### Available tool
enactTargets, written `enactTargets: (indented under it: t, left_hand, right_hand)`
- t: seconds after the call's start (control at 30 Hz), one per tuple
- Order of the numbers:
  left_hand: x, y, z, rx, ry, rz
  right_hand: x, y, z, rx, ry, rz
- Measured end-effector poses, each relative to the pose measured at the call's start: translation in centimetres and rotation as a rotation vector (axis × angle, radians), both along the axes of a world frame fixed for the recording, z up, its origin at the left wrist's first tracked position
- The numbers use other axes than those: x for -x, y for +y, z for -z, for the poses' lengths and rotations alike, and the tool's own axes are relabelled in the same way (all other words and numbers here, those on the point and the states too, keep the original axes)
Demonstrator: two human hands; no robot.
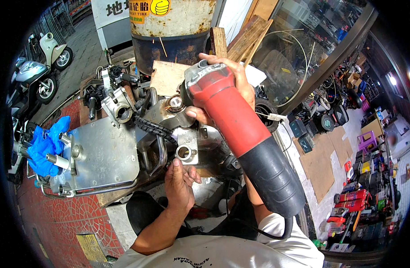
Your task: The person uses a hammer to tap a metal component on a workbench, then retrieves a red angle grinder and a grinding disc. After attaching the disc and plugging in the tool, the person grinds a specific area of the metal part, producing sparks.
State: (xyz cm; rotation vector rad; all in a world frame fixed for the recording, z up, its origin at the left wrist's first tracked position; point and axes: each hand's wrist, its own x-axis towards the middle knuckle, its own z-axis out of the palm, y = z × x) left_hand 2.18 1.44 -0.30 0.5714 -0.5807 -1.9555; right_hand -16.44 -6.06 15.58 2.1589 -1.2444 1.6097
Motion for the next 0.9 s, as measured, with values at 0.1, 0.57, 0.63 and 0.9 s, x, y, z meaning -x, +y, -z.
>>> enactTargets:
  t: [0.1,0.57,0.63,0.9]
  left_hand:
    - [-0.5,-0.1,0.2,0.001,-0.009,-0.020]
    - [-0.1,0.1,-0.4,-0.005,0.006,-0.004]
    - [-0.3,0.0,-0.1,-0.005,-0.001,-0.012]
    - [-1.4,-0.3,0.4,0.000,-0.030,-0.046]
  right_hand:
    - [-0.3,-0.7,0.8,0.011,-0.019,-0.033]
    - [0.0,0.1,0.2,-0.007,-0.013,-0.006]
    - [-0.2,-0.2,0.5,0.022,0.016,-0.010]
    - [-1.4,-1.4,1.8,0.039,-0.065,-0.096]
